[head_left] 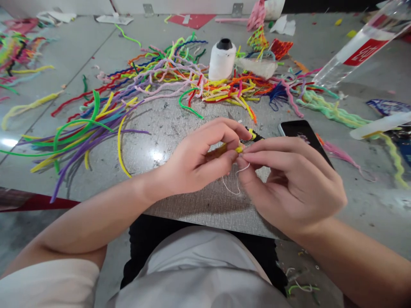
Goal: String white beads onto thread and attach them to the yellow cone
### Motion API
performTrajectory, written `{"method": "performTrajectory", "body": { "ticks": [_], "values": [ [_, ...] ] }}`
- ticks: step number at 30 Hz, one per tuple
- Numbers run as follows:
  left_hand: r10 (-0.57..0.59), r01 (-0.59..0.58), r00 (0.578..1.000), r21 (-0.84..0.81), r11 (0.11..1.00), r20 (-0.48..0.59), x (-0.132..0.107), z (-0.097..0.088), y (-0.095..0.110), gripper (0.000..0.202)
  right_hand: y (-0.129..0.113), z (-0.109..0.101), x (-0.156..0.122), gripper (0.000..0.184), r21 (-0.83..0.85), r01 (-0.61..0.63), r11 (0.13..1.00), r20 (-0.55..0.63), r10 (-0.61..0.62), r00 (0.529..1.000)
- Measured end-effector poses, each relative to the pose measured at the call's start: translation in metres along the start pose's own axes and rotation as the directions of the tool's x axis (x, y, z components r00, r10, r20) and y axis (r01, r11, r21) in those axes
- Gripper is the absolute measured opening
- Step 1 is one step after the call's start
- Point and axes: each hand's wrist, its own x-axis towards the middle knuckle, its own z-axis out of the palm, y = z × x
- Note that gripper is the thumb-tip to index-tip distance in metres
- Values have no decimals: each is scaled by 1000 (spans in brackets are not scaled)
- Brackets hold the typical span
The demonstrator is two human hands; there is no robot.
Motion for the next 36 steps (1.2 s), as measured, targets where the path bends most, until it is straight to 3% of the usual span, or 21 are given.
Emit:
{"method": "performTrajectory", "body": {
  "ticks": [7,13,17,22,27,32,36],
  "values": [
    [46,-45,998,-14,999,30,1,1,-4,15,1,5,0,25,-8,-76,997,-29,75,997],
    [-55,56,998,-69,996,15,1,0,-4,20,9,-2,4,23,19,1,1000,56,-2,998],
    [-73,73,997,-2,997,-12,-1,0,1,19,13,-4,7,23,-21,17,1000,109,-15,994],
    [-96,96,995,18,995,-5,0,-2,3,10,12,1,6,19,36,17,999,35,-18,999],
    [-25,22,997,55,998,67,2,-5,1,9,6,5,1,23,-19,-43,999,-20,43,999],
    [106,-113,993,236,965,43,-3,0,-5,7,1,10,-4,26,-39,-104,994,-89,100,991],
    [160,-176,984,330,928,76,-3,-1,-9,4,-2,12,-7,26,21,-251,968,-70,252,965]
  ]
}}
